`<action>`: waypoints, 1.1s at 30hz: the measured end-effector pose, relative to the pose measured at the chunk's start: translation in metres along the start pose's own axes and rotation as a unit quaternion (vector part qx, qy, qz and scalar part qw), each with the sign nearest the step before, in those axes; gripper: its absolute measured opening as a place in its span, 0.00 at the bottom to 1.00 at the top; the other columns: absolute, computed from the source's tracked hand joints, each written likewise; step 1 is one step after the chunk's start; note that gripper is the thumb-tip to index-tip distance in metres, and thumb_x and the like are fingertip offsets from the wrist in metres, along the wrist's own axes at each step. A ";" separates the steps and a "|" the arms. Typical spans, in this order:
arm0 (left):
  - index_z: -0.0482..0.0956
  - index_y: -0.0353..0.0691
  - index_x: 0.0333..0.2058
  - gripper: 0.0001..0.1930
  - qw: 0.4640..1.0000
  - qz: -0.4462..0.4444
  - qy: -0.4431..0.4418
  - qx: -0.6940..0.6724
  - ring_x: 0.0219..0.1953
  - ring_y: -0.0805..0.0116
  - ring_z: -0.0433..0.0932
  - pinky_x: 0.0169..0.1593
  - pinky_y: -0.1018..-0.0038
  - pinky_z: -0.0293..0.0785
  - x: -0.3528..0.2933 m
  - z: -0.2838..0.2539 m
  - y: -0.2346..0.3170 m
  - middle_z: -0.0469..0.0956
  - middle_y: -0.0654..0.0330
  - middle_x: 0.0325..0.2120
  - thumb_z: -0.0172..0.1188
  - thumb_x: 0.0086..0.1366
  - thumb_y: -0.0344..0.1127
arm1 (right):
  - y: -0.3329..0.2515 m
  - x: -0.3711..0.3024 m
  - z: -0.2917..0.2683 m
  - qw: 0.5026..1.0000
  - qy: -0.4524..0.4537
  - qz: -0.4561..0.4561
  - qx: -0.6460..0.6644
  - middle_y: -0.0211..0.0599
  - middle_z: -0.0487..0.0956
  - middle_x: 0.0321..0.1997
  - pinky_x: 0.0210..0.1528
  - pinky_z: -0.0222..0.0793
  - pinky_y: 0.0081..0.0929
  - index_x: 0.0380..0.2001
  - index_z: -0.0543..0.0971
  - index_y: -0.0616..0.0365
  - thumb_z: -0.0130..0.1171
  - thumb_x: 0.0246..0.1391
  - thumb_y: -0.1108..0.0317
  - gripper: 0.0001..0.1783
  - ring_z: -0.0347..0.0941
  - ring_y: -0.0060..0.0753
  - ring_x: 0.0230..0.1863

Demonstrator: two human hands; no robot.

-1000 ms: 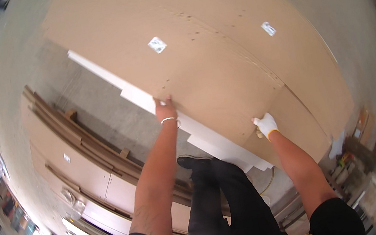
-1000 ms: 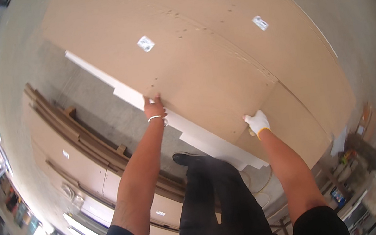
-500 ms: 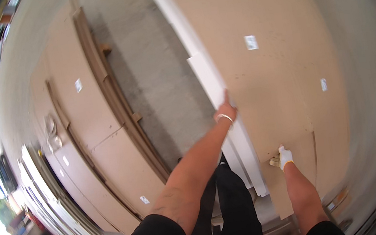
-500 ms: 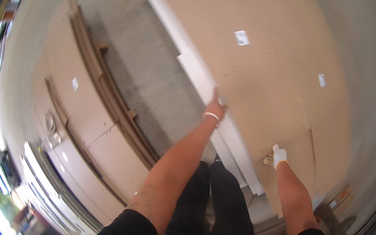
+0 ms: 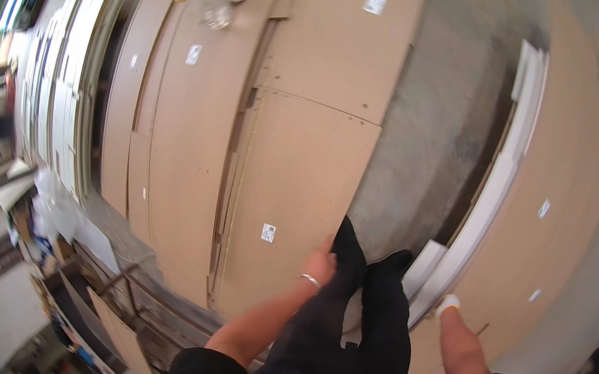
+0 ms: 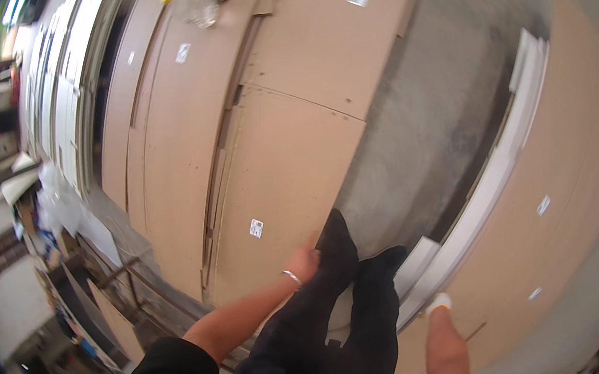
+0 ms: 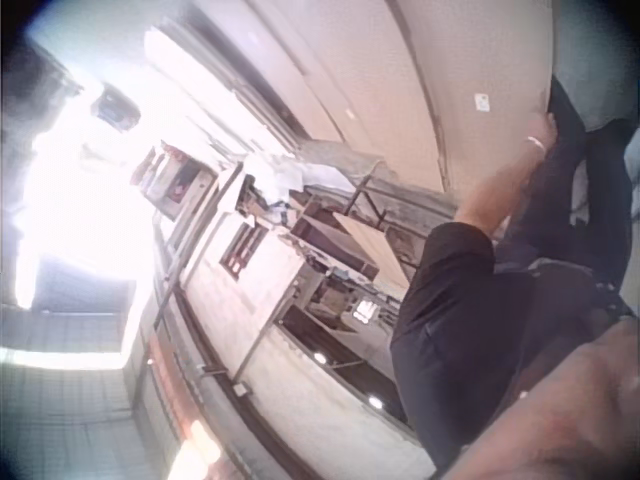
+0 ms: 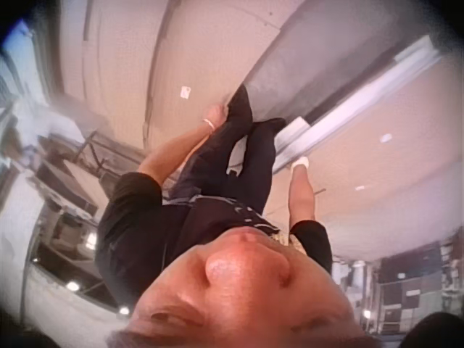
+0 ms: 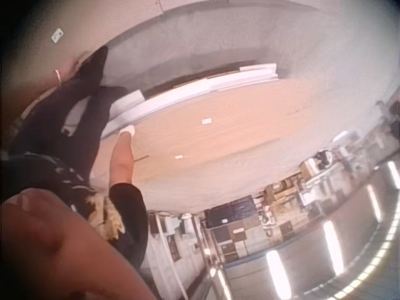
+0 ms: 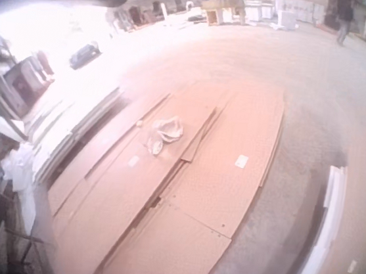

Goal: The person wipes large flat wooden panels with a white cloth, occasionally picking up and moving panels to access others. They handle a plastic bottle with a yellow cap and a small white marker, placing them on the panels. The person repeatedly wipes different panels and repositions them on the floor.

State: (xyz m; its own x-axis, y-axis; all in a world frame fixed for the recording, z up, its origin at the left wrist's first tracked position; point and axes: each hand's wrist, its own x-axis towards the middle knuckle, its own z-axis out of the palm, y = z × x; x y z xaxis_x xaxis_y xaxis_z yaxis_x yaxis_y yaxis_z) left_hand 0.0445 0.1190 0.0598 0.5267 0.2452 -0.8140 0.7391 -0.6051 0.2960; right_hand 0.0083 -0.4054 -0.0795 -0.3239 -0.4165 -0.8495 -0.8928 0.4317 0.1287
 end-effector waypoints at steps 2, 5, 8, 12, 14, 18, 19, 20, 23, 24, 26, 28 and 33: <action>0.61 0.51 0.70 0.33 0.996 -0.058 0.042 -0.054 0.39 0.38 0.82 0.45 0.46 0.78 0.007 -0.029 -0.045 0.83 0.40 0.36 0.57 0.66 0.36 | -0.005 -0.054 0.054 0.993 -0.048 -0.060 -0.088 0.45 0.71 0.71 0.66 0.65 0.55 0.67 0.70 0.56 0.53 0.63 0.59 0.30 0.66 0.51 0.70; 0.72 0.48 0.63 0.26 0.969 -0.153 0.135 -0.137 0.40 0.38 0.82 0.45 0.47 0.78 0.016 -0.055 -0.109 0.83 0.40 0.37 0.57 0.65 0.36 | -0.020 -0.167 0.160 0.846 -0.025 -0.415 -0.333 0.45 0.74 0.68 0.68 0.65 0.40 0.66 0.69 0.62 0.56 0.64 0.66 0.29 0.70 0.45 0.67; 0.78 0.42 0.56 0.21 0.932 -0.172 0.226 -0.227 0.34 0.42 0.82 0.41 0.51 0.78 0.013 -0.041 -0.151 0.83 0.43 0.30 0.59 0.64 0.34 | -0.047 -0.289 0.267 0.662 -0.114 -0.593 -0.445 0.47 0.76 0.63 0.65 0.68 0.31 0.66 0.68 0.67 0.57 0.64 0.72 0.28 0.76 0.42 0.60; 0.80 0.36 0.52 0.17 0.878 -0.170 0.267 -0.360 0.27 0.54 0.82 0.34 0.60 0.79 0.009 0.003 -0.170 0.83 0.49 0.27 0.61 0.65 0.32 | -0.077 -0.407 0.378 0.724 -0.332 -0.447 -0.408 0.48 0.78 0.57 0.50 0.79 0.34 0.67 0.65 0.66 0.56 0.66 0.70 0.29 0.80 0.38 0.46; 0.80 0.33 0.51 0.15 0.788 -0.254 0.179 -0.531 0.24 0.61 0.82 0.30 0.65 0.79 0.016 0.012 -0.162 0.84 0.52 0.28 0.61 0.66 0.30 | -0.083 -0.441 0.422 0.697 -0.344 -0.451 -0.438 0.48 0.79 0.54 0.46 0.80 0.34 0.67 0.65 0.66 0.58 0.66 0.68 0.29 0.80 0.37 0.43; 0.78 0.32 0.50 0.13 0.609 -0.239 0.197 -0.731 0.25 0.65 0.82 0.28 0.69 0.80 0.060 -0.026 -0.113 0.84 0.54 0.29 0.59 0.69 0.30 | -0.089 -0.494 0.507 0.625 -0.343 -0.469 -0.521 0.49 0.78 0.57 0.45 0.79 0.33 0.70 0.62 0.67 0.60 0.62 0.73 0.35 0.80 0.36 0.45; 0.77 0.32 0.51 0.14 0.566 -0.230 0.188 -0.769 0.27 0.63 0.83 0.30 0.68 0.82 0.079 -0.048 -0.099 0.84 0.54 0.30 0.59 0.70 0.31 | -0.091 -0.509 0.529 0.587 -0.353 -0.502 -0.528 0.50 0.75 0.61 0.50 0.78 0.33 0.71 0.61 0.66 0.59 0.60 0.74 0.37 0.79 0.38 0.52; 0.76 0.33 0.53 0.16 0.521 -0.192 0.198 -0.808 0.33 0.62 0.84 0.35 0.66 0.83 0.098 -0.073 -0.085 0.85 0.52 0.35 0.60 0.70 0.32 | -0.093 -0.526 0.553 0.537 -0.377 -0.537 -0.530 0.51 0.73 0.64 0.54 0.76 0.34 0.72 0.60 0.66 0.60 0.59 0.73 0.39 0.77 0.40 0.56; 0.70 0.32 0.60 0.22 0.361 -0.114 0.247 -0.892 0.49 0.59 0.82 0.50 0.63 0.82 0.166 -0.153 -0.041 0.81 0.48 0.51 0.59 0.74 0.38 | -0.108 -0.588 0.633 0.381 -0.277 -0.700 -0.536 0.57 0.70 0.68 0.69 0.65 0.39 0.72 0.60 0.65 0.64 0.56 0.69 0.43 0.68 0.51 0.68; 0.64 0.30 0.63 0.28 0.302 -0.087 0.258 -0.914 0.57 0.53 0.75 0.59 0.56 0.75 0.187 -0.178 -0.030 0.72 0.44 0.59 0.59 0.73 0.43 | -0.114 -0.609 0.661 0.359 -0.277 -0.726 -0.516 0.58 0.66 0.71 0.71 0.62 0.41 0.73 0.58 0.63 0.66 0.54 0.67 0.46 0.65 0.53 0.71; 0.56 0.26 0.67 0.37 0.212 -0.012 0.273 -0.938 0.66 0.46 0.66 0.70 0.49 0.65 0.233 -0.228 -0.020 0.61 0.40 0.68 0.59 0.73 0.49 | -0.127 -0.649 0.725 0.288 -0.280 -0.786 -0.470 0.59 0.58 0.75 0.75 0.57 0.43 0.75 0.55 0.60 0.70 0.50 0.64 0.52 0.57 0.56 0.75; 0.54 0.26 0.67 0.40 0.146 -0.024 0.287 -0.946 0.67 0.45 0.65 0.72 0.46 0.61 0.263 -0.258 -0.007 0.59 0.42 0.69 0.59 0.73 0.52 | -0.144 -0.680 0.781 0.221 -0.274 -0.812 -0.466 0.58 0.53 0.77 0.76 0.54 0.43 0.76 0.51 0.59 0.74 0.45 0.62 0.59 0.51 0.55 0.78; 0.62 0.37 0.65 0.34 0.058 -0.191 0.300 -0.933 0.65 0.48 0.67 0.70 0.48 0.63 0.284 -0.284 -0.012 0.64 0.49 0.67 0.60 0.72 0.54 | -0.163 -0.715 0.860 0.167 -0.333 -0.770 -0.518 0.53 0.54 0.77 0.77 0.53 0.41 0.76 0.49 0.60 0.82 0.35 0.56 0.70 0.50 0.51 0.78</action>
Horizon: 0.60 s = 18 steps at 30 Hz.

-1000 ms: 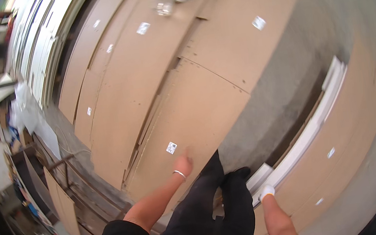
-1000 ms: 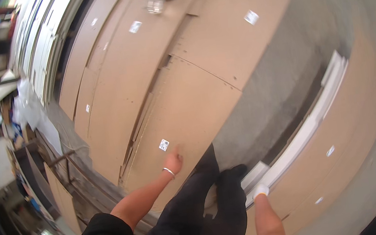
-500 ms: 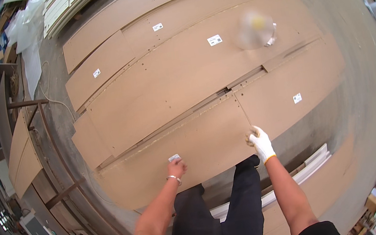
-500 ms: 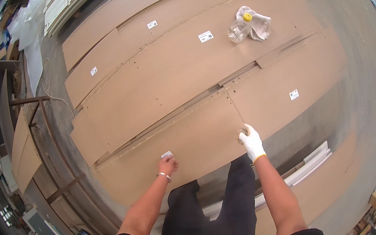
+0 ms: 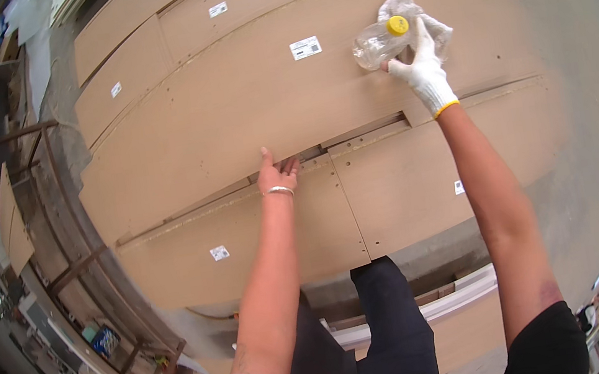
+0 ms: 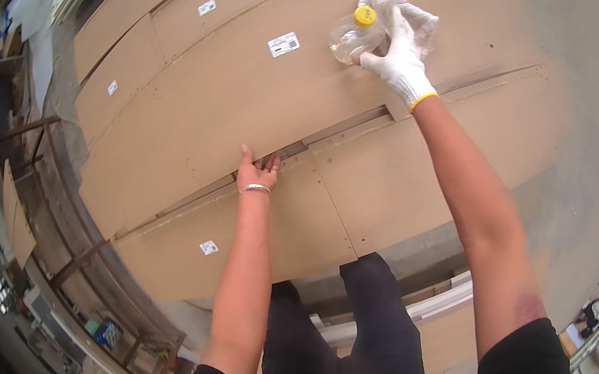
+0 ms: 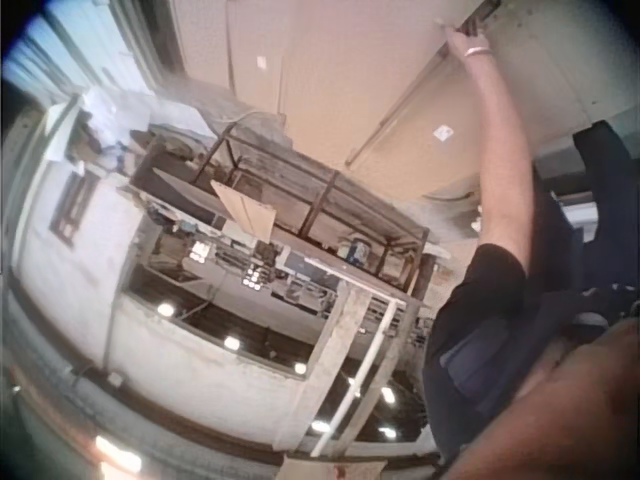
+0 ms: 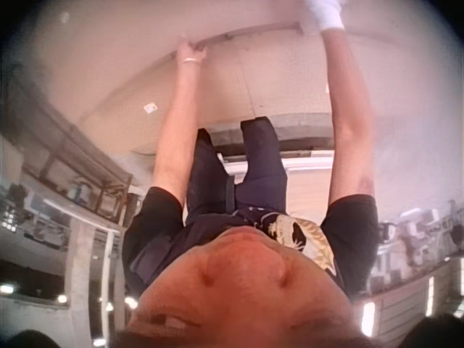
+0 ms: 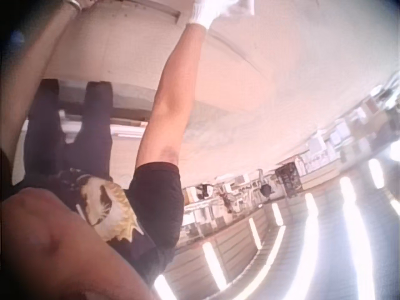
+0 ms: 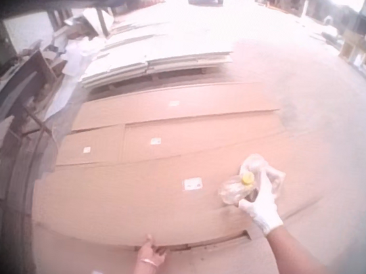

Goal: The person wipes large flat wooden panels with a white cloth, occasionally picking up and moving panels to access others. They handle a plastic bottle with a yellow cap and a small white marker, placing them on the panels. The person repeatedly wipes different panels and repositions them on the floor.

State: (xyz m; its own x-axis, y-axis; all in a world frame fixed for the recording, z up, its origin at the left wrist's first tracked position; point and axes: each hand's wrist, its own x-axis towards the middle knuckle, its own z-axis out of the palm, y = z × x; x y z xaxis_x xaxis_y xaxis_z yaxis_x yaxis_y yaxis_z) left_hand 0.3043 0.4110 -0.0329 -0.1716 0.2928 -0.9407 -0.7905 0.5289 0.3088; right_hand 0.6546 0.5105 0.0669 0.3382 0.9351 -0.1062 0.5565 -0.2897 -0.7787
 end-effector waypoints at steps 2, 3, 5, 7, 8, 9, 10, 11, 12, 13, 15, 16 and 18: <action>0.74 0.43 0.53 0.23 0.997 0.027 0.019 0.063 0.51 0.55 0.74 0.54 0.55 0.71 0.004 -0.005 0.009 0.77 0.55 0.50 0.61 0.71 0.54 | -0.006 0.008 0.000 0.995 -0.050 0.035 0.077 0.52 0.55 0.76 0.77 0.55 0.40 0.76 0.51 0.61 0.82 0.34 0.57 0.69 0.53 0.50 0.77; 0.75 0.43 0.49 0.20 0.994 0.038 0.004 0.098 0.46 0.57 0.76 0.48 0.57 0.71 0.006 -0.008 0.012 0.78 0.57 0.44 0.61 0.71 0.54 | -0.011 0.010 0.000 0.996 -0.036 -0.018 0.083 0.51 0.56 0.76 0.76 0.56 0.39 0.75 0.54 0.60 0.82 0.35 0.58 0.66 0.53 0.49 0.77; 0.76 0.44 0.42 0.17 0.989 0.049 0.013 0.141 0.36 0.61 0.75 0.38 0.62 0.69 0.006 -0.015 0.016 0.78 0.61 0.34 0.60 0.72 0.52 | -0.023 0.015 0.000 0.996 -0.032 -0.056 0.054 0.49 0.65 0.72 0.71 0.64 0.38 0.71 0.64 0.56 0.80 0.39 0.60 0.55 0.61 0.44 0.74; 0.75 0.44 0.36 0.16 0.987 0.035 0.040 0.151 0.25 0.65 0.71 0.29 0.66 0.64 0.004 -0.018 0.014 0.73 0.64 0.26 0.59 0.74 0.51 | -0.033 0.021 -0.001 0.986 -0.079 0.028 0.143 0.46 0.70 0.68 0.67 0.68 0.36 0.68 0.68 0.54 0.80 0.40 0.59 0.51 0.67 0.40 0.68; 0.73 0.45 0.35 0.16 0.986 0.046 0.043 0.152 0.23 0.67 0.69 0.26 0.68 0.62 0.002 -0.022 0.012 0.71 0.65 0.26 0.59 0.74 0.50 | -0.035 0.024 -0.002 0.973 -0.102 0.054 0.197 0.44 0.72 0.66 0.64 0.70 0.34 0.67 0.70 0.54 0.80 0.41 0.59 0.49 0.71 0.38 0.66; 0.72 0.45 0.34 0.16 0.986 0.048 0.032 0.156 0.21 0.69 0.66 0.24 0.69 0.60 -0.001 -0.024 0.010 0.70 0.65 0.25 0.58 0.75 0.49 | -0.036 0.026 -0.002 0.969 -0.099 0.054 0.221 0.39 0.77 0.60 0.59 0.73 0.32 0.63 0.73 0.54 0.79 0.43 0.60 0.43 0.76 0.33 0.58; 0.70 0.45 0.32 0.16 0.985 0.046 0.036 0.164 0.19 0.70 0.64 0.22 0.71 0.58 -0.005 -0.028 0.008 0.68 0.66 0.24 0.57 0.75 0.49 | -0.035 0.027 -0.003 0.979 -0.098 0.050 0.172 0.38 0.77 0.60 0.59 0.73 0.31 0.62 0.73 0.54 0.79 0.44 0.61 0.42 0.75 0.33 0.58; 0.70 0.45 0.32 0.16 0.985 0.047 0.021 0.164 0.19 0.71 0.63 0.21 0.71 0.57 -0.009 -0.032 0.005 0.67 0.66 0.23 0.57 0.75 0.49 | -0.034 0.025 -0.003 0.984 -0.111 0.048 0.132 0.37 0.77 0.60 0.59 0.73 0.31 0.62 0.74 0.54 0.78 0.45 0.61 0.40 0.75 0.33 0.58; 0.70 0.45 0.32 0.16 0.985 0.046 0.028 0.164 0.19 0.72 0.61 0.21 0.71 0.56 -0.014 -0.039 0.001 0.66 0.66 0.23 0.57 0.75 0.48 | -0.031 0.021 -0.004 0.986 -0.116 0.036 0.115 0.37 0.77 0.59 0.59 0.73 0.31 0.61 0.74 0.55 0.77 0.46 0.63 0.38 0.75 0.33 0.58; 0.70 0.46 0.32 0.16 0.985 0.039 0.043 0.163 0.18 0.72 0.60 0.20 0.72 0.55 -0.018 -0.047 0.000 0.65 0.67 0.22 0.56 0.76 0.48 | -0.029 0.012 -0.005 0.988 -0.120 0.024 0.099 0.36 0.77 0.59 0.59 0.73 0.31 0.60 0.75 0.55 0.77 0.46 0.64 0.36 0.75 0.33 0.58; 0.69 0.45 0.32 0.16 0.987 0.030 0.041 0.155 0.18 0.73 0.60 0.19 0.71 0.55 -0.026 -0.066 -0.004 0.65 0.67 0.21 0.56 0.76 0.48 | -0.025 -0.011 -0.006 0.985 -0.096 -0.045 0.134 0.35 0.77 0.57 0.59 0.73 0.31 0.58 0.75 0.56 0.75 0.48 0.68 0.33 0.74 0.32 0.57; 0.69 0.45 0.32 0.16 0.987 0.017 0.045 0.155 0.17 0.73 0.60 0.19 0.71 0.55 -0.031 -0.081 -0.008 0.65 0.67 0.20 0.56 0.76 0.48 | -0.025 -0.026 -0.005 0.985 -0.103 -0.054 0.124 0.35 0.78 0.56 0.59 0.72 0.31 0.57 0.76 0.57 0.74 0.48 0.70 0.31 0.74 0.32 0.58; 0.69 0.46 0.31 0.16 0.986 0.031 0.031 0.163 0.17 0.72 0.60 0.19 0.71 0.55 -0.040 -0.108 -0.012 0.64 0.67 0.20 0.57 0.76 0.47 | -0.025 -0.065 -0.007 0.980 -0.092 -0.096 0.150 0.36 0.78 0.53 0.60 0.71 0.31 0.55 0.77 0.58 0.72 0.49 0.74 0.28 0.74 0.32 0.58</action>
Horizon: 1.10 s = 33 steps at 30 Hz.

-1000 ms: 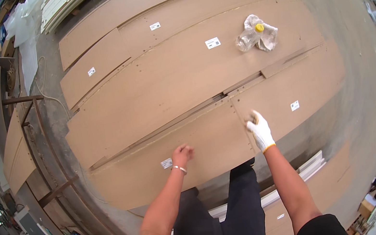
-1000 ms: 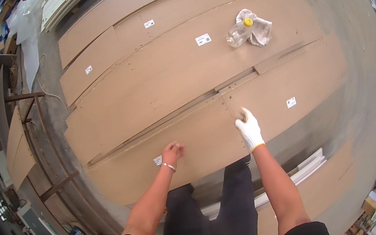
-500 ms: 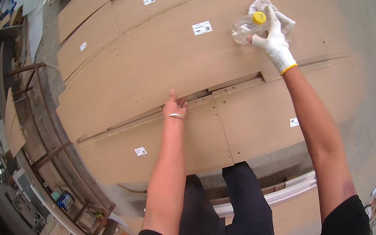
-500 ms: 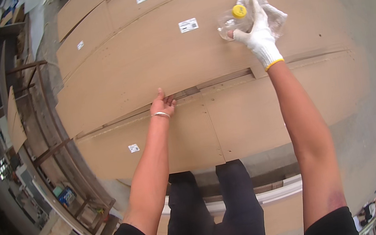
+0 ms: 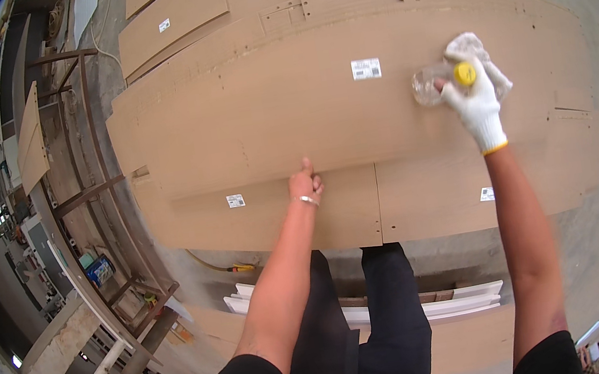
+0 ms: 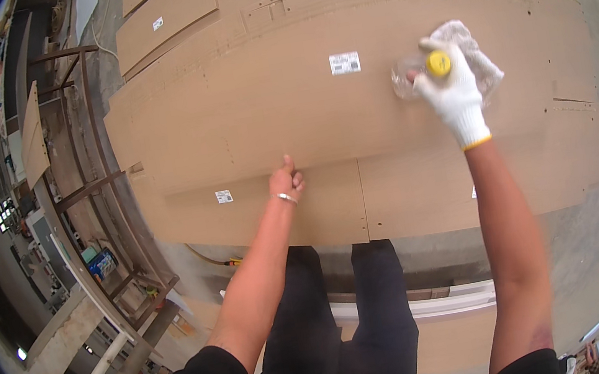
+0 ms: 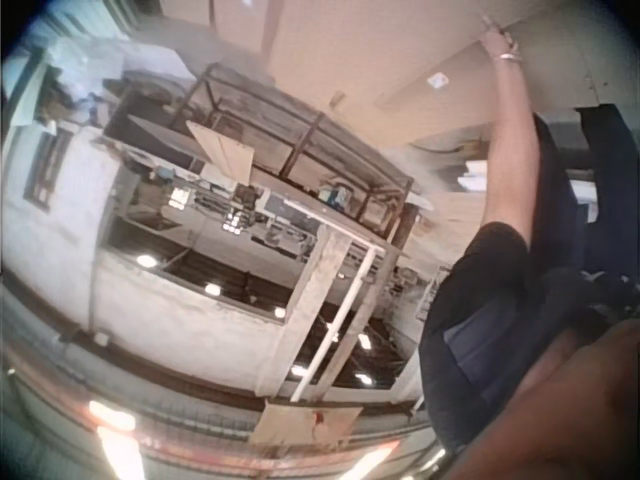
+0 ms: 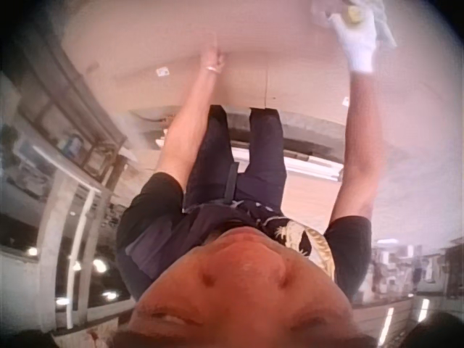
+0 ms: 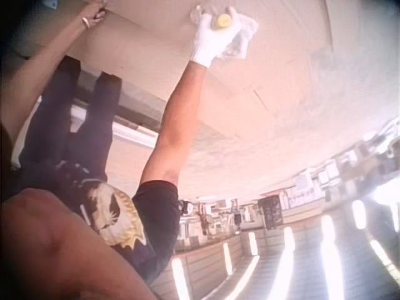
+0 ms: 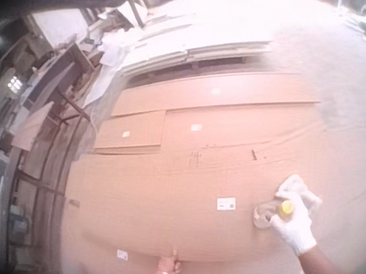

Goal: The person wipes large flat wooden panels with a white cloth, occasionally picking up and moving panels to access others. They handle a plastic bottle with a yellow cap and a small white marker, placing them on the panels. The person repeatedly wipes different panels and repositions them on the floor.

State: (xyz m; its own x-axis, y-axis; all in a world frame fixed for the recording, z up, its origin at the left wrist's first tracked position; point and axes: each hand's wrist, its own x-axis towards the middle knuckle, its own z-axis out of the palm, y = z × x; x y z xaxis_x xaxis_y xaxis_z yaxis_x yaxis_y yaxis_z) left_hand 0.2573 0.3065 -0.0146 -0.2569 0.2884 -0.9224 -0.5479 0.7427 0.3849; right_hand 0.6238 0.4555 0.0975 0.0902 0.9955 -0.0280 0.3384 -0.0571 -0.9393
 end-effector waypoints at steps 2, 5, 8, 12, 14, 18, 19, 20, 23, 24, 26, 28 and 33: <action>0.69 0.46 0.31 0.16 1.000 -0.008 0.000 -0.002 0.16 0.72 0.60 0.19 0.71 0.55 -0.012 -0.020 -0.017 0.64 0.67 0.19 0.57 0.75 0.47 | -0.008 -0.028 0.004 0.999 -0.003 -0.039 -0.038 0.37 0.78 0.51 0.61 0.70 0.32 0.52 0.78 0.61 0.70 0.47 0.79 0.26 0.74 0.32 0.58; 0.71 0.41 0.35 0.13 0.998 -0.035 0.032 -0.031 0.14 0.71 0.62 0.16 0.72 0.56 -0.032 -0.050 -0.041 0.64 0.67 0.18 0.58 0.76 0.43 | -0.019 -0.064 0.012 0.996 -0.004 -0.055 -0.064 0.44 0.78 0.52 0.63 0.69 0.36 0.49 0.79 0.59 0.70 0.41 0.80 0.26 0.74 0.45 0.59; 0.73 0.40 0.38 0.13 0.997 -0.053 0.052 -0.023 0.15 0.70 0.64 0.17 0.71 0.58 -0.051 -0.082 -0.068 0.65 0.65 0.19 0.58 0.75 0.44 | -0.031 -0.106 0.021 0.998 -0.006 -0.037 -0.054 0.46 0.77 0.54 0.64 0.69 0.40 0.47 0.80 0.59 0.71 0.39 0.80 0.27 0.72 0.49 0.61; 0.73 0.39 0.40 0.14 0.996 -0.072 0.027 -0.034 0.15 0.69 0.66 0.18 0.70 0.61 -0.060 -0.114 -0.090 0.69 0.63 0.22 0.59 0.75 0.45 | -0.041 -0.154 0.028 0.995 -0.015 -0.057 -0.084 0.45 0.76 0.54 0.65 0.67 0.45 0.44 0.81 0.56 0.70 0.36 0.81 0.26 0.70 0.54 0.64; 0.74 0.39 0.40 0.15 0.993 -0.102 0.050 -0.022 0.15 0.69 0.67 0.18 0.70 0.62 -0.060 -0.125 -0.092 0.70 0.62 0.24 0.60 0.74 0.46 | -0.042 -0.170 0.031 0.996 -0.003 -0.040 -0.081 0.44 0.77 0.54 0.65 0.67 0.47 0.43 0.81 0.55 0.70 0.36 0.80 0.25 0.70 0.55 0.64; 0.74 0.38 0.39 0.18 0.983 -0.142 0.040 0.109 0.13 0.70 0.68 0.16 0.71 0.64 -0.055 -0.135 -0.079 0.79 0.57 0.24 0.56 0.75 0.49 | -0.043 -0.178 0.039 0.993 0.005 -0.025 -0.112 0.44 0.77 0.53 0.64 0.68 0.49 0.42 0.81 0.55 0.70 0.35 0.79 0.25 0.70 0.57 0.63; 0.74 0.37 0.38 0.18 0.975 -0.150 0.037 0.157 0.12 0.71 0.68 0.16 0.71 0.64 -0.055 -0.136 -0.073 0.81 0.56 0.25 0.55 0.76 0.50 | -0.044 -0.177 0.043 0.994 0.005 -0.020 -0.108 0.44 0.78 0.52 0.63 0.68 0.49 0.43 0.81 0.54 0.70 0.35 0.79 0.25 0.70 0.57 0.62; 0.75 0.37 0.38 0.19 0.962 -0.158 0.046 0.216 0.12 0.71 0.68 0.15 0.72 0.64 -0.056 -0.138 -0.066 0.84 0.55 0.25 0.54 0.76 0.50 | -0.045 -0.174 0.046 0.994 0.004 -0.041 -0.103 0.44 0.78 0.52 0.63 0.68 0.49 0.43 0.81 0.54 0.70 0.35 0.79 0.25 0.70 0.57 0.62; 0.75 0.37 0.36 0.21 0.962 -0.108 0.045 0.248 0.11 0.73 0.68 0.14 0.73 0.66 -0.059 -0.138 -0.049 0.86 0.53 0.25 0.52 0.76 0.51 | -0.050 -0.166 0.060 0.994 0.012 -0.063 -0.085 0.43 0.78 0.51 0.63 0.68 0.48 0.43 0.81 0.53 0.70 0.36 0.78 0.25 0.71 0.55 0.61; 0.75 0.37 0.36 0.21 0.954 -0.091 0.057 0.278 0.11 0.73 0.69 0.14 0.72 0.66 -0.060 -0.137 -0.044 0.86 0.53 0.25 0.52 0.76 0.52 | -0.052 -0.163 0.065 0.994 0.009 -0.067 -0.081 0.42 0.78 0.51 0.63 0.68 0.48 0.43 0.82 0.53 0.70 0.36 0.77 0.25 0.71 0.55 0.61; 0.76 0.37 0.35 0.16 0.938 -0.041 0.051 0.341 0.13 0.70 0.72 0.16 0.70 0.67 -0.061 -0.133 -0.037 0.85 0.53 0.24 0.57 0.74 0.46 | -0.054 -0.156 0.078 0.995 0.013 -0.081 -0.065 0.41 0.79 0.51 0.63 0.68 0.49 0.43 0.82 0.52 0.70 0.36 0.77 0.24 0.72 0.54 0.60; 0.77 0.35 0.37 0.13 0.905 0.024 0.052 0.421 0.17 0.65 0.77 0.21 0.67 0.73 -0.061 -0.126 -0.035 0.85 0.52 0.26 0.60 0.72 0.42 | -0.055 -0.148 0.092 0.992 0.001 -0.096 -0.082 0.39 0.79 0.50 0.63 0.68 0.49 0.43 0.82 0.50 0.70 0.36 0.75 0.24 0.72 0.53 0.59; 0.78 0.34 0.47 0.14 0.796 0.288 -0.011 0.532 0.38 0.51 0.82 0.46 0.62 0.78 -0.065 -0.089 -0.033 0.84 0.50 0.38 0.65 0.65 0.33 | -0.060 -0.100 0.119 0.994 0.032 -0.094 -0.047 0.36 0.78 0.44 0.59 0.70 0.45 0.39 0.79 0.49 0.71 0.39 0.74 0.20 0.73 0.50 0.54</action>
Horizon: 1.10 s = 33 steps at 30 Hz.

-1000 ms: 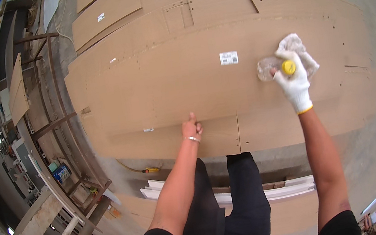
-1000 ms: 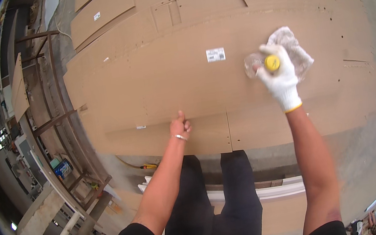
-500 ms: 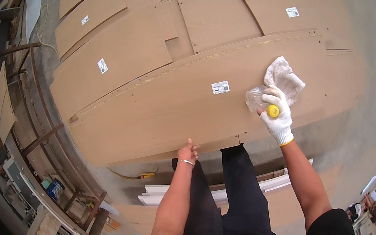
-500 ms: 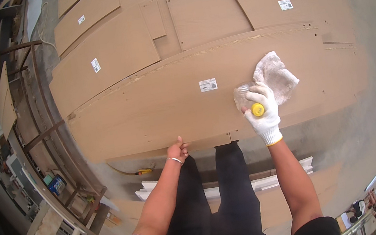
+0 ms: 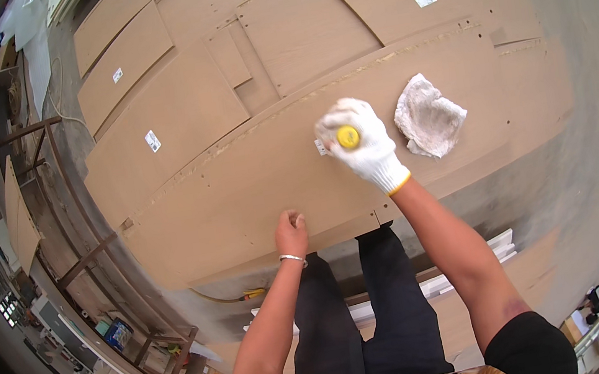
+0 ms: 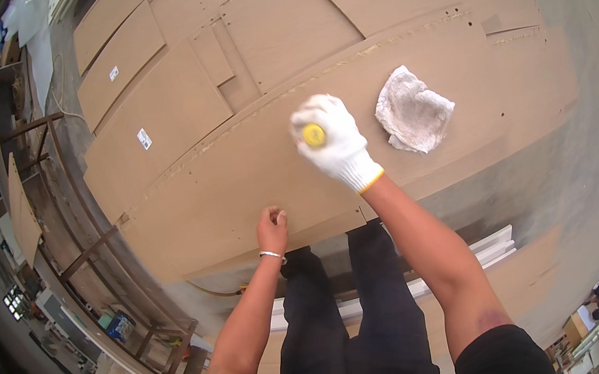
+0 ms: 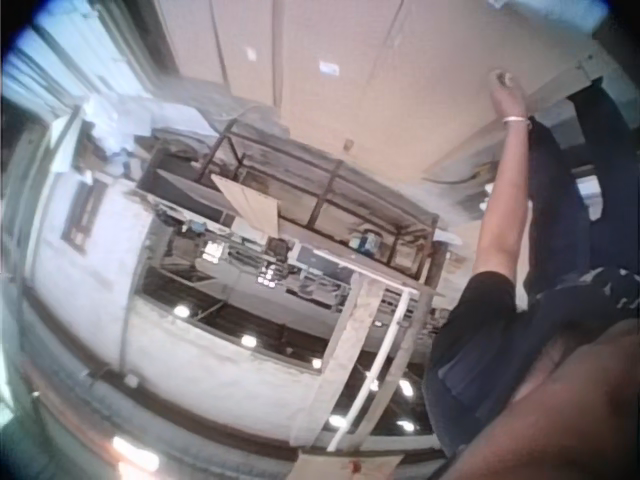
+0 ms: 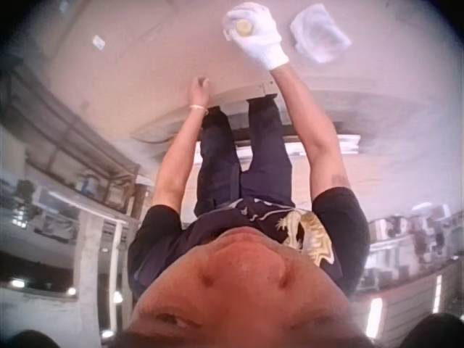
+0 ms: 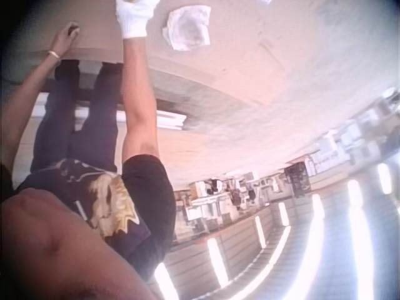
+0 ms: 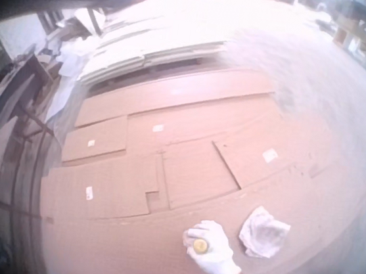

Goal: The person wipes large flat wooden panels with a white cloth, occasionally picking up and moving panels to access others. They handle a plastic bottle with a yellow cap and a small white marker, placing them on the panels. The person repeatedly wipes different panels and repositions them on the floor.

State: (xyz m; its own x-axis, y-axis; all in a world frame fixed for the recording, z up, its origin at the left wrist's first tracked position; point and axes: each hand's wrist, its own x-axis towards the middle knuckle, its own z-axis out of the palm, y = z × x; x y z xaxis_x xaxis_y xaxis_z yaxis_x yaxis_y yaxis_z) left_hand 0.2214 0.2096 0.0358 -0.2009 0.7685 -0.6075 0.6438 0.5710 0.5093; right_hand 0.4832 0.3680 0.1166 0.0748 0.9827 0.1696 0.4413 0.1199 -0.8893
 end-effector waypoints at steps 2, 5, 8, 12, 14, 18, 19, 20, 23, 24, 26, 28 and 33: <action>0.74 0.35 0.54 0.22 0.997 0.037 0.015 0.060 0.51 0.48 0.78 0.55 0.60 0.76 0.001 0.007 0.021 0.80 0.48 0.49 0.66 0.63 0.33 | 0.000 0.033 0.006 0.999 0.035 -0.011 -0.014 0.34 0.79 0.44 0.58 0.71 0.44 0.39 0.80 0.48 0.71 0.41 0.72 0.19 0.73 0.49 0.53; 0.64 0.36 0.66 0.37 0.965 0.142 0.045 0.216 0.67 0.43 0.63 0.65 0.54 0.67 0.002 0.018 0.048 0.64 0.43 0.66 0.69 0.61 0.36 | 0.005 0.093 0.012 0.998 0.057 0.022 -0.035 0.32 0.80 0.45 0.58 0.72 0.40 0.40 0.81 0.46 0.69 0.46 0.67 0.15 0.73 0.47 0.54; 0.50 0.36 0.73 0.51 0.947 0.107 -0.021 0.301 0.75 0.36 0.45 0.71 0.47 0.58 0.004 0.031 0.064 0.44 0.39 0.75 0.72 0.58 0.41 | 0.023 0.148 0.021 0.993 0.067 0.064 -0.078 0.31 0.81 0.47 0.59 0.72 0.39 0.40 0.83 0.44 0.69 0.48 0.60 0.14 0.73 0.46 0.56; 0.45 0.35 0.75 0.57 0.926 0.084 -0.083 0.359 0.76 0.29 0.38 0.71 0.42 0.55 0.006 0.038 0.065 0.35 0.33 0.75 0.74 0.57 0.45 | 0.055 0.188 0.038 0.986 0.022 0.122 -0.114 0.35 0.78 0.57 0.68 0.63 0.38 0.51 0.81 0.42 0.70 0.50 0.55 0.24 0.68 0.48 0.63; 0.45 0.35 0.75 0.57 0.921 0.091 -0.089 0.369 0.75 0.28 0.38 0.71 0.41 0.55 0.006 0.036 0.064 0.34 0.31 0.75 0.74 0.56 0.46 | 0.061 0.180 0.036 0.985 0.066 0.106 -0.116 0.41 0.70 0.65 0.72 0.57 0.41 0.61 0.73 0.44 0.71 0.49 0.54 0.35 0.60 0.51 0.69; 0.44 0.34 0.75 0.58 0.910 0.101 -0.100 0.389 0.75 0.27 0.39 0.71 0.42 0.55 0.005 0.031 0.065 0.35 0.30 0.74 0.74 0.56 0.46 | 0.047 0.097 -0.011 0.980 0.104 0.066 -0.158 0.54 0.61 0.73 0.76 0.51 0.49 0.70 0.62 0.56 0.73 0.46 0.60 0.50 0.52 0.59 0.75; 0.43 0.34 0.75 0.58 0.909 0.093 -0.108 0.393 0.75 0.27 0.39 0.71 0.42 0.55 0.005 0.030 0.066 0.35 0.30 0.74 0.74 0.56 0.46 | 0.044 0.066 -0.029 0.976 0.080 0.114 -0.168 0.54 0.68 0.67 0.73 0.55 0.50 0.66 0.68 0.57 0.73 0.45 0.62 0.44 0.59 0.60 0.70; 0.43 0.34 0.75 0.58 0.906 0.101 -0.107 0.396 0.75 0.27 0.40 0.72 0.43 0.55 0.005 0.030 0.067 0.35 0.30 0.74 0.74 0.56 0.46 | 0.040 0.031 -0.044 0.968 0.075 0.149 -0.190 0.52 0.73 0.61 0.69 0.60 0.51 0.61 0.73 0.57 0.73 0.43 0.64 0.39 0.66 0.59 0.65; 0.43 0.34 0.75 0.57 0.901 0.109 -0.113 0.405 0.74 0.26 0.41 0.72 0.44 0.54 0.006 0.028 0.065 0.35 0.29 0.74 0.73 0.57 0.44 | 0.056 -0.060 -0.087 0.918 -0.032 0.271 -0.288 0.48 0.71 0.60 0.66 0.58 0.54 0.58 0.74 0.55 0.76 0.37 0.59 0.42 0.65 0.53 0.63; 0.43 0.34 0.75 0.57 0.898 0.116 -0.113 0.410 0.74 0.25 0.42 0.72 0.45 0.54 0.007 0.028 0.064 0.36 0.28 0.74 0.72 0.57 0.44 | 0.068 -0.079 -0.094 0.888 -0.036 0.288 -0.357 0.47 0.70 0.61 0.66 0.57 0.53 0.61 0.73 0.54 0.75 0.37 0.58 0.43 0.64 0.52 0.63; 0.46 0.33 0.74 0.54 0.894 0.134 -0.109 0.414 0.73 0.26 0.44 0.73 0.47 0.54 0.010 0.024 0.062 0.40 0.28 0.73 0.72 0.58 0.43 | 0.091 -0.101 -0.104 0.910 -0.009 0.215 -0.354 0.44 0.70 0.63 0.68 0.56 0.53 0.61 0.74 0.52 0.74 0.39 0.58 0.42 0.64 0.52 0.64; 0.52 0.33 0.73 0.49 0.891 0.131 -0.117 0.419 0.73 0.29 0.49 0.72 0.48 0.55 0.015 0.019 0.063 0.47 0.30 0.72 0.70 0.58 0.41 | 0.102 -0.115 -0.116 0.929 -0.020 0.169 -0.328 0.42 0.70 0.63 0.68 0.57 0.53 0.61 0.74 0.52 0.74 0.40 0.60 0.41 0.64 0.52 0.65; 0.73 0.36 0.60 0.29 0.929 0.198 -0.065 0.305 0.58 0.49 0.74 0.59 0.56 0.71 0.023 0.017 0.108 0.77 0.46 0.54 0.68 0.60 0.33 | 0.101 -0.114 -0.158 0.955 0.131 0.139 -0.227 0.43 0.71 0.65 0.66 0.61 0.50 0.60 0.74 0.54 0.73 0.43 0.66 0.37 0.64 0.54 0.65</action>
State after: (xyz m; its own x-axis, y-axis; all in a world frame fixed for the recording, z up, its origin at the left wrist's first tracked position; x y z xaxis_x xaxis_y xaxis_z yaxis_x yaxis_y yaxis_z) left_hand 0.2990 0.2840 0.0666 0.2061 0.8199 -0.5341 0.9549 -0.0492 0.2929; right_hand 0.6605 0.2452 0.0749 0.4413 0.8910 0.1068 0.7087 -0.2731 -0.6505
